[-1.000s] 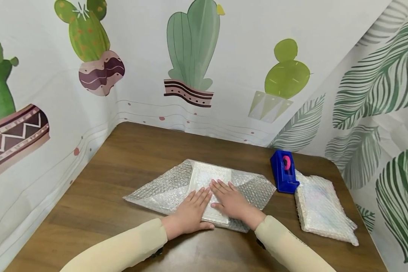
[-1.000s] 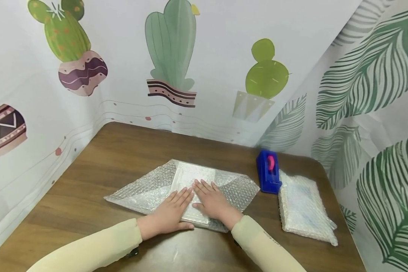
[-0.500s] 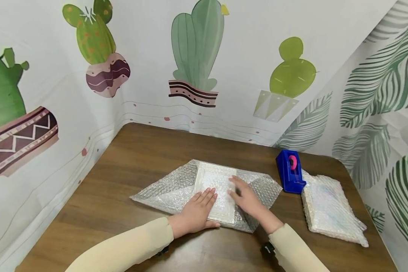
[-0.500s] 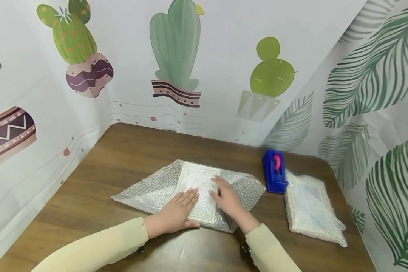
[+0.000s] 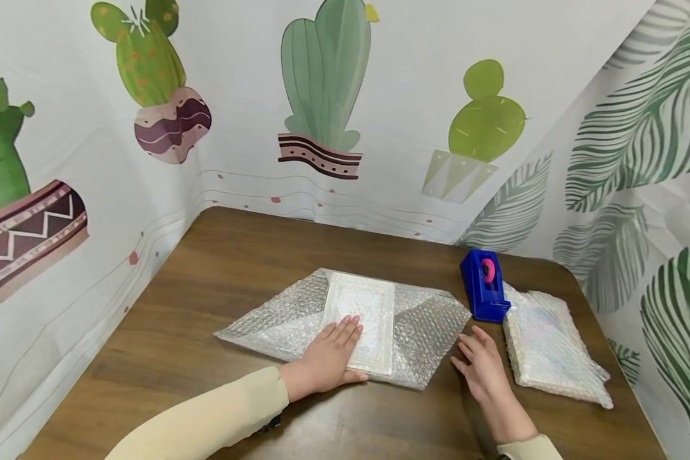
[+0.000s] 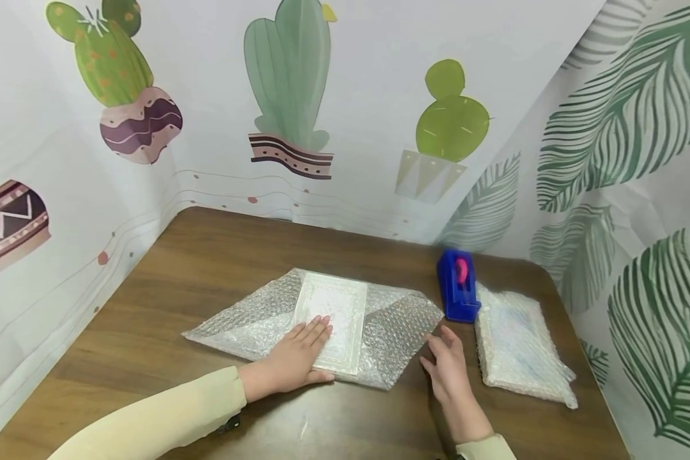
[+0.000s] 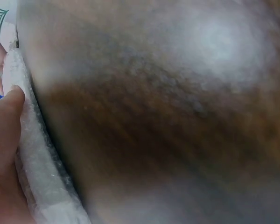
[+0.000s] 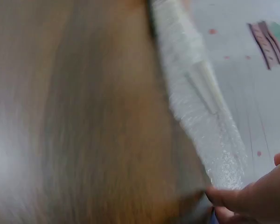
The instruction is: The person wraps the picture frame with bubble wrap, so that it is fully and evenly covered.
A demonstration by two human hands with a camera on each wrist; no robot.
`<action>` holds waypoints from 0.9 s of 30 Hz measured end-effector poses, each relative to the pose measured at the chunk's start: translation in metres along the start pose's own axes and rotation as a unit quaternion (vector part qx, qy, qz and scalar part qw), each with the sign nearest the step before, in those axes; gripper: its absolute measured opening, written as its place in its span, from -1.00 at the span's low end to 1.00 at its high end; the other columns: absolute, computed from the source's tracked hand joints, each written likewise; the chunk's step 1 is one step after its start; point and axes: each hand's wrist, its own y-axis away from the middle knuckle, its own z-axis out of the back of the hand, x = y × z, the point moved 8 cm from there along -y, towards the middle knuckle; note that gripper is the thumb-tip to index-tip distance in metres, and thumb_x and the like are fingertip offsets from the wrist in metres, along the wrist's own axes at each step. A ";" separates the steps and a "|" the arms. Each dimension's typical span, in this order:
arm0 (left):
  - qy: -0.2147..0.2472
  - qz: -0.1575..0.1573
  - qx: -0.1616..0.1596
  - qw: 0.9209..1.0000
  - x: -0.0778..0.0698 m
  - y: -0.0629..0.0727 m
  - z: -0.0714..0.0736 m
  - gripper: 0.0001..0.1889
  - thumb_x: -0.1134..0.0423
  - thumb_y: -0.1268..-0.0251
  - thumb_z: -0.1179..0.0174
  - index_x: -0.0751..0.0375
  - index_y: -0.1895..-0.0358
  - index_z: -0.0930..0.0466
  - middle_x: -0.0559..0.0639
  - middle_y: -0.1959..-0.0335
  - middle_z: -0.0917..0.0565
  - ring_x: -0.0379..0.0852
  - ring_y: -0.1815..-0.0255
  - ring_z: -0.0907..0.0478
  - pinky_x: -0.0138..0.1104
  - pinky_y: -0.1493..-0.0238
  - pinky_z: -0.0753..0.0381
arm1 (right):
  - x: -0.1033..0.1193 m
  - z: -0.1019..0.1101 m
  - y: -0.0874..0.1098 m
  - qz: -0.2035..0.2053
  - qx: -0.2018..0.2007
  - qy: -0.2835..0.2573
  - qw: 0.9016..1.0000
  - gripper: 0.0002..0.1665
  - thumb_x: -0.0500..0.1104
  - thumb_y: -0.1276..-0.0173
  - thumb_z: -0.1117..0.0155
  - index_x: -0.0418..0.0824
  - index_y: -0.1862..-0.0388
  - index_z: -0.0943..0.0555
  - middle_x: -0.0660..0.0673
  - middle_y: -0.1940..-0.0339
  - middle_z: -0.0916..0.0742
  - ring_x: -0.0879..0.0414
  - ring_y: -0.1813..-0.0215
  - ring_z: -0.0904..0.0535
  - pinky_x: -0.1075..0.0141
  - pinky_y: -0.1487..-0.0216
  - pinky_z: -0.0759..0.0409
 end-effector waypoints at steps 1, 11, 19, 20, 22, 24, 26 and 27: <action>0.002 0.000 -0.001 1.000 0.000 0.000 0.000 -0.04 -0.41 -0.43 0.04 0.26 -0.62 -0.11 0.16 -0.69 -0.09 0.08 -0.71 -0.07 -0.09 -0.69 -0.14 | -0.002 0.002 0.000 -0.013 0.005 -0.018 1.000 -0.13 -0.12 -0.68 0.23 -0.19 -0.67 0.46 -0.15 -0.58 -0.09 0.04 -0.53 -0.24 0.15 -0.46 -0.46; 0.012 -0.006 -0.009 1.000 -0.001 0.000 0.001 -0.05 -0.38 -0.43 -0.01 0.29 -0.61 -0.14 0.18 -0.68 -0.12 0.10 -0.71 -0.10 -0.08 -0.68 -0.17 | -0.013 0.001 -0.019 -0.058 0.105 0.016 0.993 -0.81 0.05 -0.70 0.14 0.08 -0.14 -0.36 0.30 0.24 -0.67 0.41 0.28 -0.52 0.55 0.23 -0.50; 0.017 -0.015 -0.014 1.000 -0.004 0.001 0.003 -0.05 -0.38 -0.42 -0.02 0.30 -0.59 -0.17 0.21 -0.67 -0.15 0.11 -0.69 -0.13 -0.06 -0.66 -0.21 | -0.008 -0.025 -0.037 -0.019 0.158 0.124 0.980 -0.20 0.14 -0.73 0.37 -0.21 -0.72 0.22 0.11 0.23 -0.73 0.38 0.46 -0.47 0.46 0.31 -0.46; 0.018 -0.014 -0.014 1.000 -0.003 0.001 0.003 -0.05 -0.38 -0.42 -0.03 0.30 -0.60 -0.16 0.21 -0.67 -0.15 0.11 -0.69 -0.13 -0.06 -0.66 -0.21 | -0.006 -0.030 -0.038 -0.005 0.159 0.128 0.979 -0.20 0.14 -0.73 0.42 -0.17 -0.72 0.31 -0.02 0.04 -0.76 0.36 0.34 -0.56 0.43 0.23 -0.51; 0.019 -0.009 -0.012 1.000 -0.002 0.002 0.004 -0.05 -0.37 -0.41 -0.04 0.29 -0.60 -0.17 0.20 -0.67 -0.15 0.11 -0.69 -0.13 -0.07 -0.66 -0.20 | 0.000 -0.039 -0.039 0.026 0.163 0.129 0.978 -0.20 0.17 -0.71 0.52 -0.08 -0.69 0.47 -0.24 -0.43 -0.57 0.18 -0.05 -0.64 0.34 -0.02 -0.59; 0.023 -0.004 -0.007 1.000 -0.001 0.002 0.005 -0.05 -0.36 -0.41 -0.06 0.29 -0.60 -0.16 0.20 -0.67 -0.14 0.10 -0.70 -0.12 -0.06 -0.67 -0.19 | 0.006 -0.047 -0.039 0.057 0.167 0.117 0.977 -0.20 0.20 -0.69 0.58 0.00 -0.66 0.57 -0.38 -0.69 -0.14 -0.09 -0.41 -0.49 0.13 -0.32 -0.55; 0.027 -0.003 -0.004 1.000 -0.001 0.001 0.006 -0.05 -0.36 -0.41 -0.07 0.29 -0.60 -0.16 0.20 -0.68 -0.13 0.10 -0.70 -0.11 -0.06 -0.67 -0.18 | 0.013 -0.052 -0.039 0.090 0.174 0.096 0.976 -0.21 0.20 -0.67 0.60 0.05 -0.64 0.61 -0.37 -0.73 0.16 -0.32 -0.63 -0.15 -0.09 -0.56 -0.32; 0.029 -0.003 -0.003 1.000 -0.001 0.001 0.006 -0.06 -0.36 -0.41 -0.07 0.29 -0.60 -0.16 0.20 -0.68 -0.13 0.10 -0.70 -0.11 -0.06 -0.67 -0.18 | 0.016 -0.054 -0.038 0.105 0.176 0.088 0.975 -0.20 0.21 -0.67 0.59 0.05 -0.65 0.59 -0.35 -0.73 0.22 -0.40 -0.67 0.01 -0.20 -0.62 -0.18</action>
